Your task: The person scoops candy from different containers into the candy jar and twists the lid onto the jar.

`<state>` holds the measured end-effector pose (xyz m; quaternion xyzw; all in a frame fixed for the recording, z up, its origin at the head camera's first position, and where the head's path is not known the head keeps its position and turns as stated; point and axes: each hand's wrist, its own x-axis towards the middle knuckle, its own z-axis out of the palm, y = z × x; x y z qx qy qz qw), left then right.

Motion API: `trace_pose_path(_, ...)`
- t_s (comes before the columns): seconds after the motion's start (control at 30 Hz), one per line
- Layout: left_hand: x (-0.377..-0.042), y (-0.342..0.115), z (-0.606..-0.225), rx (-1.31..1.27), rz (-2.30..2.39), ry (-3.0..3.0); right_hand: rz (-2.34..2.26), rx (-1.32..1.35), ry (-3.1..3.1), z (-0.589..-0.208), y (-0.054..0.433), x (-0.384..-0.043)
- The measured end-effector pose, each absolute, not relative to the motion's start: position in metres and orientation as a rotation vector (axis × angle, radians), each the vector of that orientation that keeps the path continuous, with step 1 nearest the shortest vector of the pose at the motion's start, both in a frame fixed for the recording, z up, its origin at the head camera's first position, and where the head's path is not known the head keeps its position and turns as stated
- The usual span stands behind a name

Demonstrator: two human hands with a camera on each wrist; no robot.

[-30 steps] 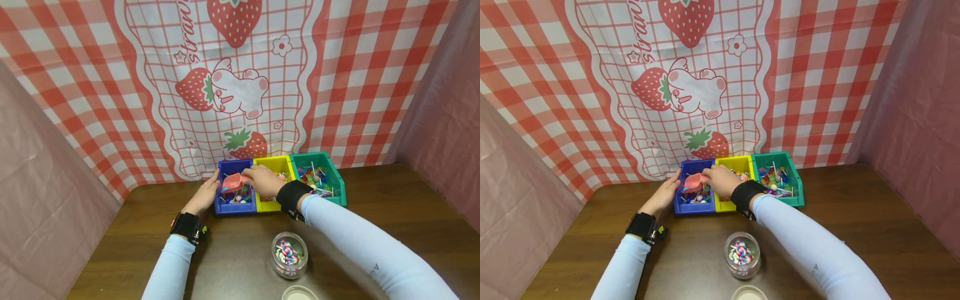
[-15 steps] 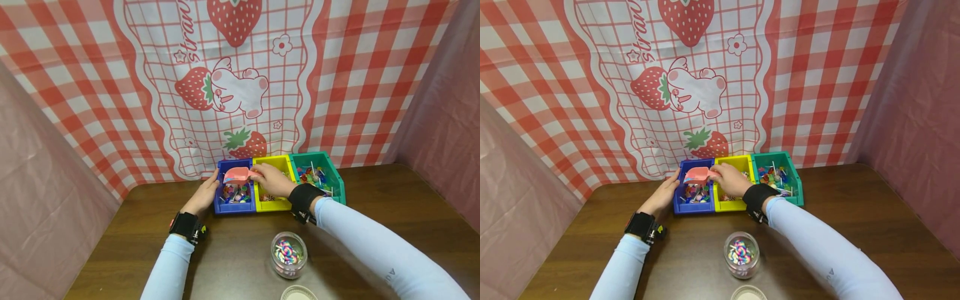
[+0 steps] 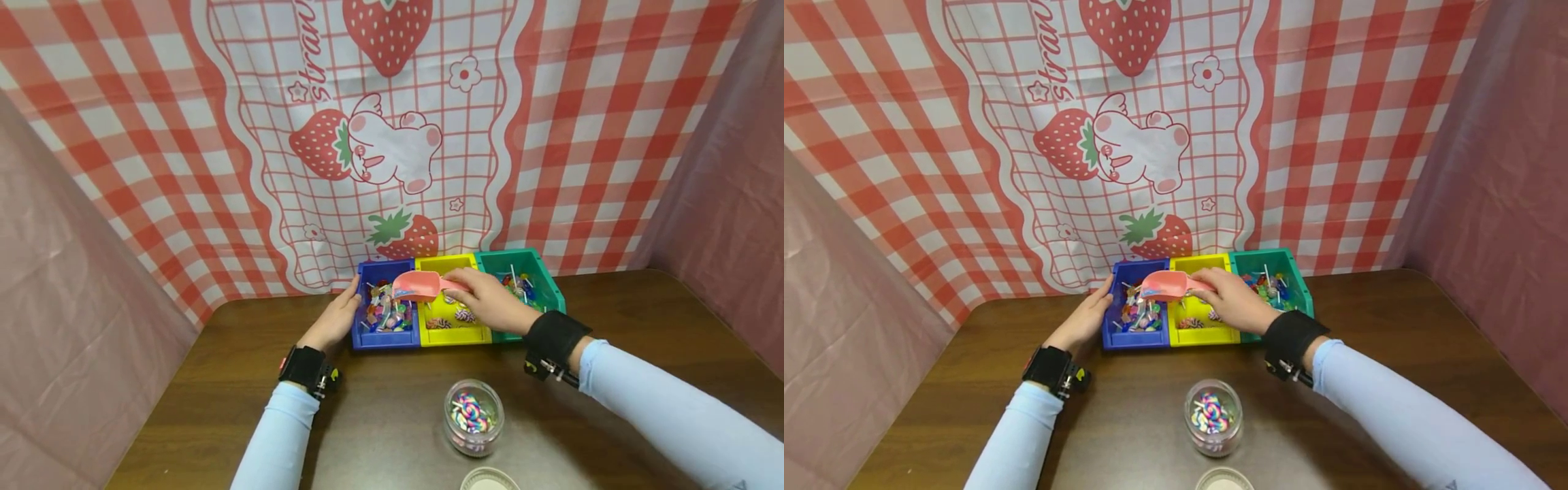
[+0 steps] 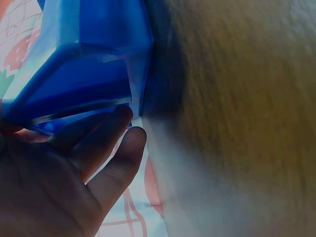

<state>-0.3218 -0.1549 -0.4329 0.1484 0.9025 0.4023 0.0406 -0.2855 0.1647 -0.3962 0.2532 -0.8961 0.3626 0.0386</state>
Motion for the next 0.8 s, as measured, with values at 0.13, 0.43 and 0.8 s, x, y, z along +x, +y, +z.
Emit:
trace_pose_path(0.13, -0.322, -0.155, -0.433, 0.457, 1.247, 2.756, 1.072, 0.795, -2.746, -0.389, 0.187, -0.265)
trace_pose_path(0.43, -0.321, -0.155, -0.433, 0.456, 1.246, 2.744, 0.96, 0.97, -2.644, -0.387, 0.224, -0.205)
trace_pose_path(0.8, -0.32, -0.155, -0.435, 0.442, 1.241, 2.741, 0.836, 1.084, -2.59, -0.388, 0.251, -0.159)
